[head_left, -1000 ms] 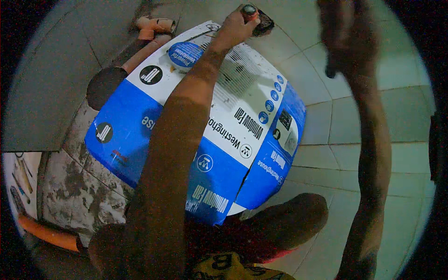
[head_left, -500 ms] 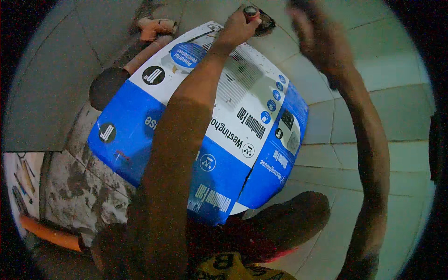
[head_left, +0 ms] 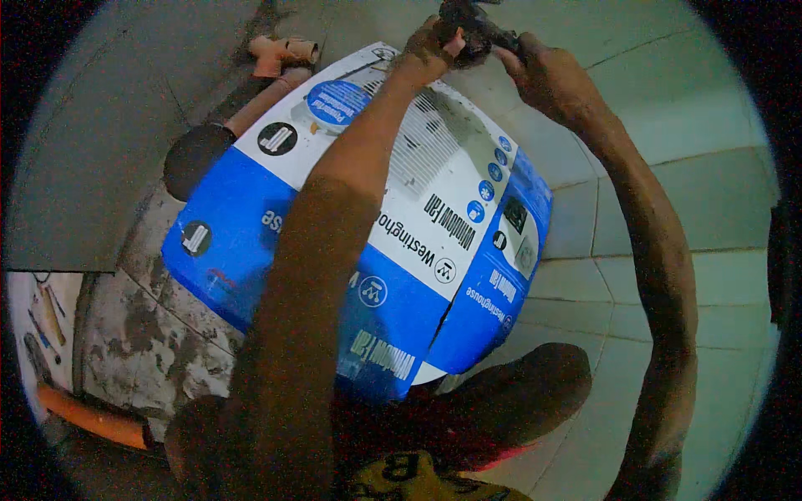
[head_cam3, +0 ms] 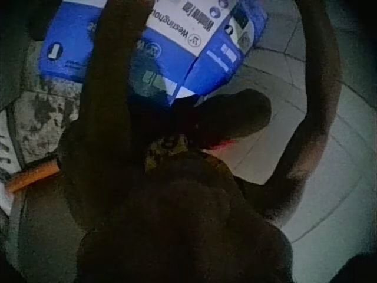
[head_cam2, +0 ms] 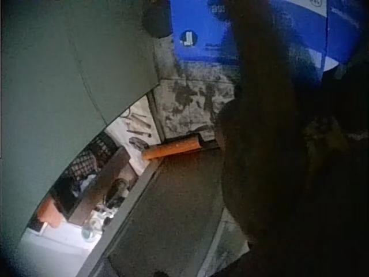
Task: Using a hammer and a makeshift chisel/punch to create or enlarge a hole in a tiled surface, likely for plumbing.
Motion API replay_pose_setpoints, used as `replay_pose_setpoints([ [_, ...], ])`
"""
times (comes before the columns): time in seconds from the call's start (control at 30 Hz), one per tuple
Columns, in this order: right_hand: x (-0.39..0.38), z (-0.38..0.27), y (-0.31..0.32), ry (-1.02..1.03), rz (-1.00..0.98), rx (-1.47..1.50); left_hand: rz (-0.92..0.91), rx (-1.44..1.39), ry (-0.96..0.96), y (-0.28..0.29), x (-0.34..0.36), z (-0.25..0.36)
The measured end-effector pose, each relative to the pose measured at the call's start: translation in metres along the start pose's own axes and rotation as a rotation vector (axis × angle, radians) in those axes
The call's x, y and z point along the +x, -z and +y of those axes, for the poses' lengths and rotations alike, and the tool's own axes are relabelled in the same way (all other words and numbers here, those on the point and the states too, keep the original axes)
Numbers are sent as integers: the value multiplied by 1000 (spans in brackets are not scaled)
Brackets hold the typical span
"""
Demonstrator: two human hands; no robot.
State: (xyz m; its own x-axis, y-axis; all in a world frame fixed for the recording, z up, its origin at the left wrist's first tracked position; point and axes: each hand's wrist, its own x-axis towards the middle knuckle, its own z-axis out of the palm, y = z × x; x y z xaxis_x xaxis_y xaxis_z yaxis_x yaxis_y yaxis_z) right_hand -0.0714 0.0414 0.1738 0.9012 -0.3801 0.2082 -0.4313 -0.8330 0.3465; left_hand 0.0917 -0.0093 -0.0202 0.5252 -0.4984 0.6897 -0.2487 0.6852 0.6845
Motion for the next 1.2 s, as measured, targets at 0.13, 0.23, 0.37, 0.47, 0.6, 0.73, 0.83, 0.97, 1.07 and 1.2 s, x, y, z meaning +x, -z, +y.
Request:
replay_pose_setpoints([
  [0.13, -1, 3, 22, 31, 168, 78, 49, 311, 118, 1, 2, -13],
  [0.23, -5, 2, 47, 229, 490, 283, 56, 100, 107, -2, -1, -18],
  [0.37, -4, -11, 21, 342, 294, 310, 52, 136, 48, -2, -1, -10],
  [0.47, -1, -8, -5, 165, 45, 48, 23, 712, -552, -1, 6, -4],
  [0.6, -4, 6, 10, 86, 100, 30, -16, 191, 132, -7, 8, -10],
  [0.73, -1, 6, 25, 302, 568, 238, 133, 132, 61, -17, -1, -18],
  [0.83, 6, -1, 6, 305, 396, 237, 68, 55, 86, -14, -2, -16],
  [0.97, 8, 0, 1, -97, -37, -132, 35, 8, -7, -8, 1, -9],
  [1.07, -6, 3, 27, 78, 257, 64, 44, 157, 23, -7, -5, -6],
  [1.2, -16, -10, 29, 48, 386, 222, 41, 128, 37, -9, -11, -8],
])
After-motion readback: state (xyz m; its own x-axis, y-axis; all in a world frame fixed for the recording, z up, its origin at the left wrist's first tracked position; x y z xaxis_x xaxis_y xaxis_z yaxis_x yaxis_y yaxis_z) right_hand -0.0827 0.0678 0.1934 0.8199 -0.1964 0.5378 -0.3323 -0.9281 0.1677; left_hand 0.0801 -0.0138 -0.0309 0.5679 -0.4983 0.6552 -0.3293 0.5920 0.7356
